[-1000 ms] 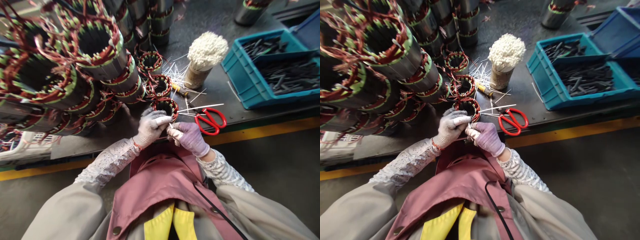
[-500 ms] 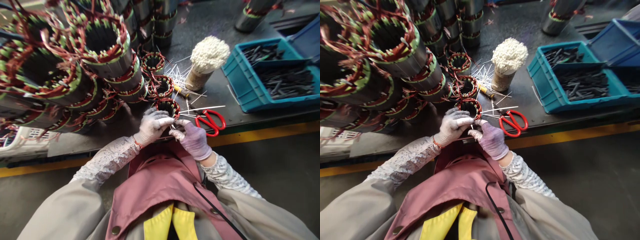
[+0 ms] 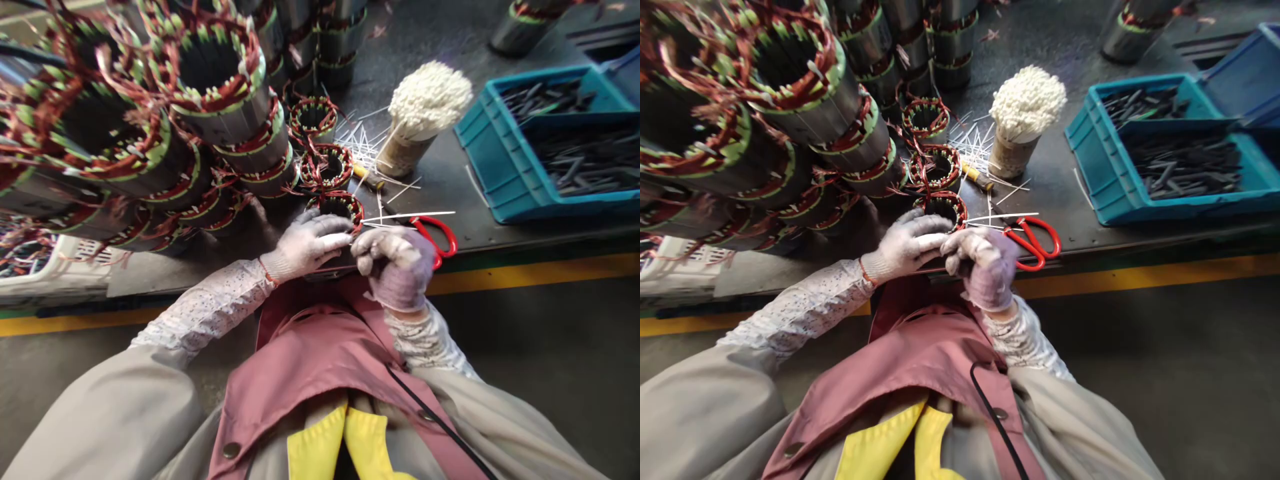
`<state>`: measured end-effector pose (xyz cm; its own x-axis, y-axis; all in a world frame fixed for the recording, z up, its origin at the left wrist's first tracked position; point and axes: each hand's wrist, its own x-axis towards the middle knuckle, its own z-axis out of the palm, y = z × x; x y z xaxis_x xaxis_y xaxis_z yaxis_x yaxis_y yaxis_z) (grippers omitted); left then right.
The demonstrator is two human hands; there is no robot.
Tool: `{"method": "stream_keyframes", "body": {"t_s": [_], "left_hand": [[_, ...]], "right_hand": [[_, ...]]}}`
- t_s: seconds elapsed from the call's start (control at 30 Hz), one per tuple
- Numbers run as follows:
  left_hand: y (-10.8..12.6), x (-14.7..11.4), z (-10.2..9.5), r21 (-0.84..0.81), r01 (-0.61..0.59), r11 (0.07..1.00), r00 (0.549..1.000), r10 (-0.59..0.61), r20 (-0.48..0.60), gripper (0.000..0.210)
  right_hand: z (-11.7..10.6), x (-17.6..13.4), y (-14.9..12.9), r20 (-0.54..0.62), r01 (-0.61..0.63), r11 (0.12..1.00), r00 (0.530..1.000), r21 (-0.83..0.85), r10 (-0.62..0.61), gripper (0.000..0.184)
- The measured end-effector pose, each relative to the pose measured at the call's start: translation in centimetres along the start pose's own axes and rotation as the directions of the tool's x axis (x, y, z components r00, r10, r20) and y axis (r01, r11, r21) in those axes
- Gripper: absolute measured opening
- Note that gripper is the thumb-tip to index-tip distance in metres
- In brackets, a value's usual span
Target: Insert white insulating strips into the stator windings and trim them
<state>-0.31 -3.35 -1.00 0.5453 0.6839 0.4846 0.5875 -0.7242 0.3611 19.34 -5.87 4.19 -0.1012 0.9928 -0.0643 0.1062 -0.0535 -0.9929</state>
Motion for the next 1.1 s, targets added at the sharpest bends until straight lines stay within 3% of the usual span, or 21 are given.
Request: {"method": "stream_keyframes", "body": {"t_s": [0.07, 0.13, 0.2, 0.23, 0.3, 0.33, 0.37, 0.43, 0.47, 0.53, 0.6, 0.67, 0.73, 0.8, 0.87, 0.93, 1.0, 1.1], "left_hand": [[-0.2, 0.0, -0.1, 0.039, -0.034, 0.999, 0.998, 0.032, 0.050, 0.020], [-0.3, 0.1, -0.1, 0.057, -0.013, 0.998, 0.997, 0.009, 0.072, 0.020], [0.0, 0.3, -0.4, 0.068, 0.024, 0.997, 0.995, -0.030, 0.097, 0.020], [0.3, 0.4, -0.8, 0.069, 0.041, 0.997, 0.993, -0.049, 0.107, 0.020], [1.2, 0.1, -2.0, 0.075, 0.076, 0.994, 0.989, -0.084, 0.123, 0.019], [1.7, -0.2, -2.7, 0.085, 0.095, 0.992, 0.988, -0.104, 0.113, 0.024], [2.3, -0.6, -3.4, 0.101, 0.120, 0.988, 0.988, -0.129, 0.087, 0.033], [3.0, -1.2, -4.4, 0.144, 0.180, 0.973, 0.982, -0.185, 0.022, 0.057], [3.1, -1.4, -4.4, 0.169, 0.202, 0.965, 0.978, -0.207, 0.011, 0.065], [2.8, -1.2, -3.7, 0.220, 0.197, 0.955, 0.975, -0.214, 0.055, 0.064], [2.2, -0.6, -2.2, 0.259, 0.155, 0.953, 0.973, -0.194, 0.129, 0.051], [1.7, -0.2, -0.8, 0.283, 0.128, 0.951, 0.975, -0.173, 0.142, 0.039], [1.6, -0.4, 0.0, 0.303, 0.107, 0.947, 0.982, -0.148, 0.113, 0.036], [2.0, -1.0, 0.2, 0.317, 0.096, 0.944, 0.988, -0.128, 0.083, 0.035], [2.4, -1.6, 0.0, 0.315, 0.088, 0.945, 0.991, -0.116, 0.071, 0.034], [2.6, -2.0, -0.1, 0.306, 0.087, 0.948, 0.991, -0.113, 0.067, 0.033], [2.6, -2.0, -0.1, 0.296, 0.090, 0.951, 0.991, -0.115, 0.067, 0.033], [2.3, -1.9, -0.1, 0.287, 0.101, 0.953, 0.990, -0.125, 0.067, 0.034]], "right_hand": [[2.2, 2.5, -0.5, 0.043, -0.087, 0.960, 0.996, 0.266, 0.078, 0.033], [4.4, 5.7, -1.3, 0.126, -0.215, 0.886, 0.976, 0.411, 0.178, 0.035], [5.8, 8.0, -2.4, 0.155, -0.294, 0.881, 0.955, 0.370, 0.254, 0.034], [5.9, 8.5, -2.9, 0.149, -0.268, 0.917, 0.961, 0.294, 0.233, 0.032], [4.5, 8.0, -3.6, 0.064, -0.015, 0.998, 0.998, 0.068, 0.010, 0.026], [2.9, 7.1, -3.6, 0.015, 0.171, 0.984, 0.985, -0.058, -0.170, 0.023], [0.8, 5.9, -3.3, -0.095, 0.359, 0.911, 0.919, -0.201, -0.383, 0.024], [-4.0, 3.6, -1.9, -0.321, 0.405, 0.852, 0.801, -0.333, -0.506, 0.029], [-6.2, 2.8, -0.8, -0.312, 0.336, 0.769, 0.770, -0.544, -0.557, 0.031], [-9.4, 2.0, 1.5, -0.068, 0.149, 0.504, 0.920, -0.851, -0.386, 0.035], [-10.6, 2.5, 3.3, 0.076, 0.096, 0.191, 0.991, -0.977, -0.109, 0.050], [-10.5, 3.4, 4.1, 0.085, 0.087, -0.023, 0.994, -0.996, 0.075, 0.068], [-9.9, 4.0, 3.8, 0.056, 0.078, -0.136, 0.986, -0.988, 0.158, 0.074], [-9.7, 3.5, 3.1, 0.035, 0.071, -0.158, 0.975, -0.985, 0.217, 0.067], [-9.6, 2.1, 2.7, 0.081, 0.102, -0.092, 0.975, -0.991, 0.207, 0.056], [-9.4, 0.0, 2.8, 0.211, 0.208, 0.032, 0.971, -0.978, 0.110, 0.053], [-8.7, -1.8, 3.1, 0.347, 0.349, 0.123, 0.937, -0.929, -0.041, 0.052], [-6.7, -2.8, 2.9, 0.380, 0.395, 0.085, 0.913, -0.915, -0.146, 0.048]]}}
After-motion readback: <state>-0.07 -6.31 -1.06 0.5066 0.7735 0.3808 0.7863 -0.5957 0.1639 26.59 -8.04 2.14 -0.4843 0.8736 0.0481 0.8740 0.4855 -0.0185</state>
